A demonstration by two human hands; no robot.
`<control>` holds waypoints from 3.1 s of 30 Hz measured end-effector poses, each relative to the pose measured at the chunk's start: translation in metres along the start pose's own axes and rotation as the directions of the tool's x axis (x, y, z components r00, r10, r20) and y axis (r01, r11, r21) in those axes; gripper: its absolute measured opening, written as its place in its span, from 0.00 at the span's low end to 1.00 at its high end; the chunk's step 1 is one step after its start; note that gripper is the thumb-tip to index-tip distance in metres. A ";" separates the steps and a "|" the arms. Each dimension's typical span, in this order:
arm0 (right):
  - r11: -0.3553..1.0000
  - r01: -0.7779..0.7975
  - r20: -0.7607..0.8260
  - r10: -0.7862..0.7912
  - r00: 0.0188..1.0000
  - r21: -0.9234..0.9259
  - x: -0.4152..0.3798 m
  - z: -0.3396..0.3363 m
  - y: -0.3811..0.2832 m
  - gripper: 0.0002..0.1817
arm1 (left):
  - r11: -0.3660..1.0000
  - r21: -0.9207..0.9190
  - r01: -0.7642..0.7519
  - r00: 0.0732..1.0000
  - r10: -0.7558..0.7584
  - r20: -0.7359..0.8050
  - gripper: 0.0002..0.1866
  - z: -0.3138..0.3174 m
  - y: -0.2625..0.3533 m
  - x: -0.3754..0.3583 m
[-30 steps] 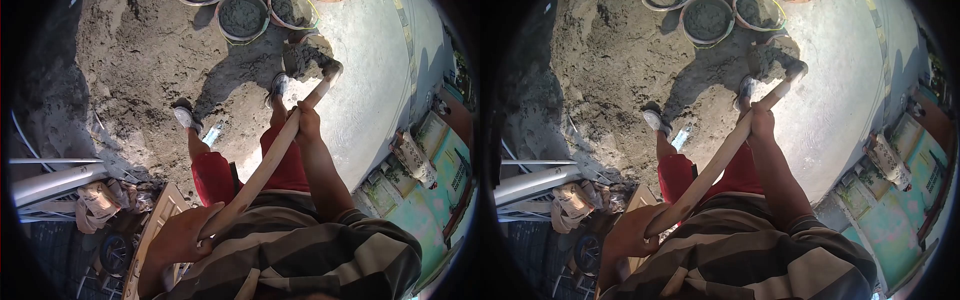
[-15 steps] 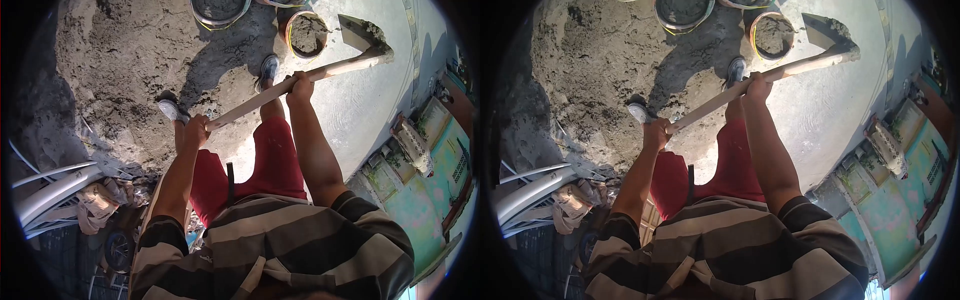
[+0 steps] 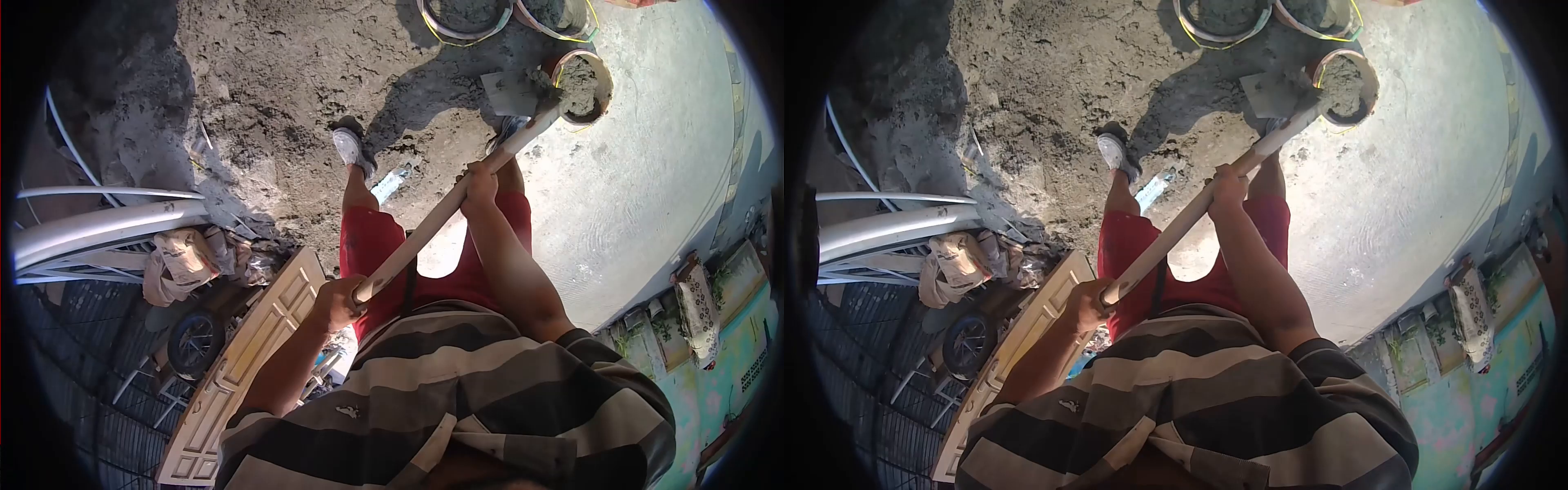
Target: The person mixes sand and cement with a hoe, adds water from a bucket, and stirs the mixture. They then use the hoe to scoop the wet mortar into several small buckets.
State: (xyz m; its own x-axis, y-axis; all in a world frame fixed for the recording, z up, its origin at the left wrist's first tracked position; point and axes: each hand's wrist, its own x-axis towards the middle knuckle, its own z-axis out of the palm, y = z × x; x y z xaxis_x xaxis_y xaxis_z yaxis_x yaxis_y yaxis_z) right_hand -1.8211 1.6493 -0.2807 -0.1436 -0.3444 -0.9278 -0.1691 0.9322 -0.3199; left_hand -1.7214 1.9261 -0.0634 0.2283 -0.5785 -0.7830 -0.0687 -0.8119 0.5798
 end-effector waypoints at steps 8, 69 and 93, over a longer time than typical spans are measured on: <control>0.956 -0.127 -0.006 0.130 0.992 -0.263 0.068 0.117 0.124 0.25 | 0.927 0.137 0.350 0.932 -0.359 0.048 0.23 -0.026 -0.104 0.024; 0.974 0.184 0.496 -0.096 0.863 -0.132 -0.080 0.105 -0.003 0.12 | 0.967 -0.246 0.062 0.960 -0.125 -0.249 0.15 0.059 -0.068 -0.038; -0.069 0.515 0.519 -0.069 0.852 -0.854 -0.041 0.298 0.277 0.31 | 0.463 -0.806 0.370 0.631 -0.762 -0.148 0.19 0.051 -0.135 -0.040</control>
State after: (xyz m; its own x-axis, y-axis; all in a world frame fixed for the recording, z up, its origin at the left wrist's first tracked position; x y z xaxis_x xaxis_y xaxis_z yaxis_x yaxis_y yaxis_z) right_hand -1.5716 1.9549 -0.3887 0.3955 -0.3005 -0.8679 -0.8954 -0.3368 -0.2914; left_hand -1.7708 2.0544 -0.1218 0.3400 0.2652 -0.9023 0.8350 -0.5265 0.1599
